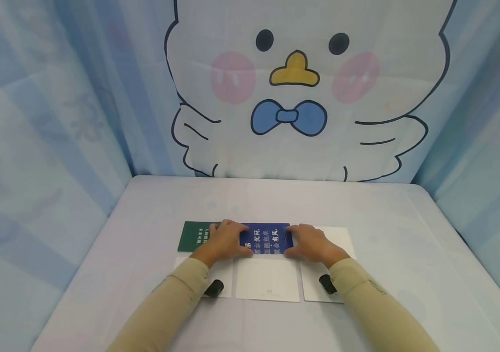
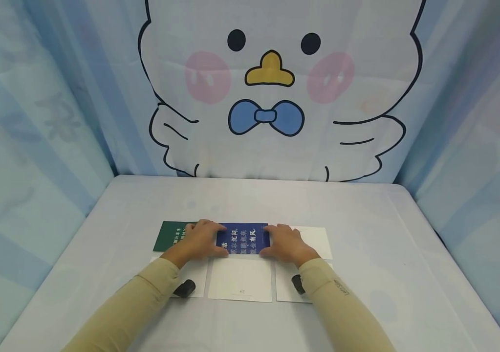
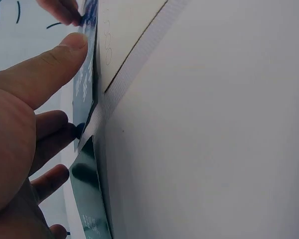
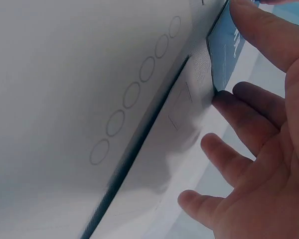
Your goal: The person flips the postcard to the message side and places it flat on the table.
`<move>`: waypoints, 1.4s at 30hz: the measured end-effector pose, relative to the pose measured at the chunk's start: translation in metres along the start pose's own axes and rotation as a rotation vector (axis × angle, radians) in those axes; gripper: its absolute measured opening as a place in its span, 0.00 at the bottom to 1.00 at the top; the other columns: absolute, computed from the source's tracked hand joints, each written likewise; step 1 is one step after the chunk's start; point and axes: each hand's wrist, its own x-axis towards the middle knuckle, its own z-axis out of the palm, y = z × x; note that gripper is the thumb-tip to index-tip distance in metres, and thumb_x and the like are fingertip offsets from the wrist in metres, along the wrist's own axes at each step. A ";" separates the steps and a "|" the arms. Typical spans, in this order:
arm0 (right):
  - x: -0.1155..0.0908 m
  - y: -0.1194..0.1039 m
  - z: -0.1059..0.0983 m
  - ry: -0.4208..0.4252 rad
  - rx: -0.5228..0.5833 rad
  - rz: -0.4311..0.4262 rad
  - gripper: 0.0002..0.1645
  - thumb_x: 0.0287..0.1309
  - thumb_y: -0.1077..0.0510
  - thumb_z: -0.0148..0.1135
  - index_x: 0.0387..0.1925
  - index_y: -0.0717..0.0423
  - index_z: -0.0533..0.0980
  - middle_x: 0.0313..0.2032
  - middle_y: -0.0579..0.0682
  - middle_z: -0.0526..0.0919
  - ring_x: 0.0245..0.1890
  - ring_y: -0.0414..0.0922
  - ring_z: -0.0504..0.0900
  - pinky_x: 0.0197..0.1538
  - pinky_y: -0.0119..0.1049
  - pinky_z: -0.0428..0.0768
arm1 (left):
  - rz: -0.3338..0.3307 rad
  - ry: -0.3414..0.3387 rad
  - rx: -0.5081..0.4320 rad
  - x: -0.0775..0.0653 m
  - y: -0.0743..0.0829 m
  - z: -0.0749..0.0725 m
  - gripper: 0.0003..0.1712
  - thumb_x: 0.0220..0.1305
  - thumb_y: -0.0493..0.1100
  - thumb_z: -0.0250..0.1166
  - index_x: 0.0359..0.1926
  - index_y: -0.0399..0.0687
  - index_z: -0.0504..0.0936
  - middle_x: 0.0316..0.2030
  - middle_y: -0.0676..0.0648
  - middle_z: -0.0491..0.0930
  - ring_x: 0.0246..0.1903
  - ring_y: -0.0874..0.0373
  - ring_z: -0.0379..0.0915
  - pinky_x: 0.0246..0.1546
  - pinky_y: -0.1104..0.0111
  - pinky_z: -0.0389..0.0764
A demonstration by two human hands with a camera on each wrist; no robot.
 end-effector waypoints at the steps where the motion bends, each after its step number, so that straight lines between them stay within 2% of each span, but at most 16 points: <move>1: 0.001 0.000 0.001 -0.002 -0.008 -0.001 0.43 0.54 0.47 0.75 0.67 0.61 0.71 0.63 0.63 0.74 0.65 0.62 0.69 0.66 0.60 0.63 | 0.000 0.001 0.002 0.000 0.000 0.000 0.44 0.49 0.60 0.79 0.66 0.50 0.77 0.62 0.46 0.76 0.66 0.45 0.60 0.64 0.42 0.52; 10: 0.002 0.001 0.004 0.037 -0.035 -0.006 0.40 0.55 0.48 0.74 0.66 0.61 0.72 0.62 0.62 0.76 0.64 0.62 0.71 0.65 0.61 0.64 | 0.010 0.026 0.037 -0.002 0.000 0.006 0.41 0.51 0.60 0.78 0.64 0.51 0.78 0.61 0.47 0.77 0.67 0.45 0.60 0.63 0.40 0.51; 14: 0.002 0.001 0.003 0.034 -0.031 0.003 0.43 0.53 0.47 0.76 0.66 0.61 0.71 0.62 0.61 0.76 0.64 0.61 0.70 0.66 0.61 0.63 | 0.006 0.029 0.027 -0.001 0.002 0.004 0.39 0.52 0.59 0.77 0.63 0.50 0.79 0.61 0.46 0.77 0.67 0.45 0.59 0.64 0.40 0.50; 18: 0.002 0.002 0.001 0.033 -0.028 -0.010 0.43 0.53 0.48 0.76 0.66 0.61 0.71 0.62 0.61 0.76 0.65 0.61 0.70 0.66 0.61 0.63 | 0.006 0.003 0.034 0.000 0.002 0.000 0.38 0.55 0.61 0.74 0.64 0.52 0.79 0.62 0.46 0.76 0.68 0.45 0.59 0.65 0.39 0.48; 22: 0.000 0.003 0.000 0.039 0.006 -0.043 0.35 0.57 0.49 0.72 0.62 0.62 0.75 0.60 0.60 0.78 0.63 0.61 0.72 0.65 0.58 0.65 | 0.013 -0.025 0.023 -0.001 0.002 -0.004 0.36 0.58 0.62 0.71 0.64 0.52 0.79 0.62 0.46 0.76 0.69 0.45 0.58 0.65 0.38 0.48; 27: -0.002 0.004 0.000 0.072 0.060 -0.092 0.24 0.66 0.52 0.61 0.57 0.63 0.78 0.54 0.59 0.82 0.59 0.60 0.76 0.63 0.56 0.69 | 0.006 -0.034 -0.004 -0.002 0.001 -0.005 0.37 0.59 0.61 0.69 0.67 0.52 0.76 0.64 0.45 0.75 0.69 0.44 0.58 0.65 0.37 0.47; 30: -0.003 0.003 0.001 0.112 0.054 -0.128 0.22 0.71 0.54 0.55 0.57 0.65 0.77 0.51 0.61 0.83 0.56 0.60 0.79 0.61 0.56 0.72 | -0.007 -0.019 -0.028 -0.001 0.001 -0.004 0.36 0.62 0.57 0.67 0.68 0.53 0.73 0.62 0.47 0.76 0.68 0.45 0.59 0.65 0.38 0.47; 34: -0.004 0.001 0.003 0.156 -0.028 -0.171 0.22 0.73 0.56 0.50 0.59 0.67 0.75 0.49 0.63 0.84 0.52 0.62 0.80 0.58 0.58 0.72 | -0.034 0.026 -0.085 0.001 0.001 -0.002 0.31 0.64 0.49 0.62 0.67 0.51 0.72 0.58 0.51 0.80 0.66 0.46 0.61 0.65 0.41 0.47; 38: -0.005 -0.002 0.002 0.196 -0.108 -0.169 0.21 0.72 0.60 0.50 0.61 0.66 0.74 0.45 0.63 0.84 0.45 0.59 0.82 0.54 0.57 0.74 | -0.047 0.075 -0.115 0.001 0.001 -0.002 0.26 0.66 0.46 0.60 0.65 0.50 0.73 0.52 0.51 0.82 0.63 0.47 0.65 0.63 0.42 0.49; 42: -0.006 -0.001 0.002 0.253 -0.064 -0.138 0.21 0.69 0.62 0.54 0.61 0.65 0.73 0.44 0.59 0.85 0.41 0.55 0.82 0.52 0.53 0.77 | -0.069 0.110 -0.123 0.003 0.002 -0.001 0.25 0.66 0.43 0.61 0.64 0.48 0.73 0.49 0.49 0.83 0.60 0.47 0.67 0.63 0.42 0.49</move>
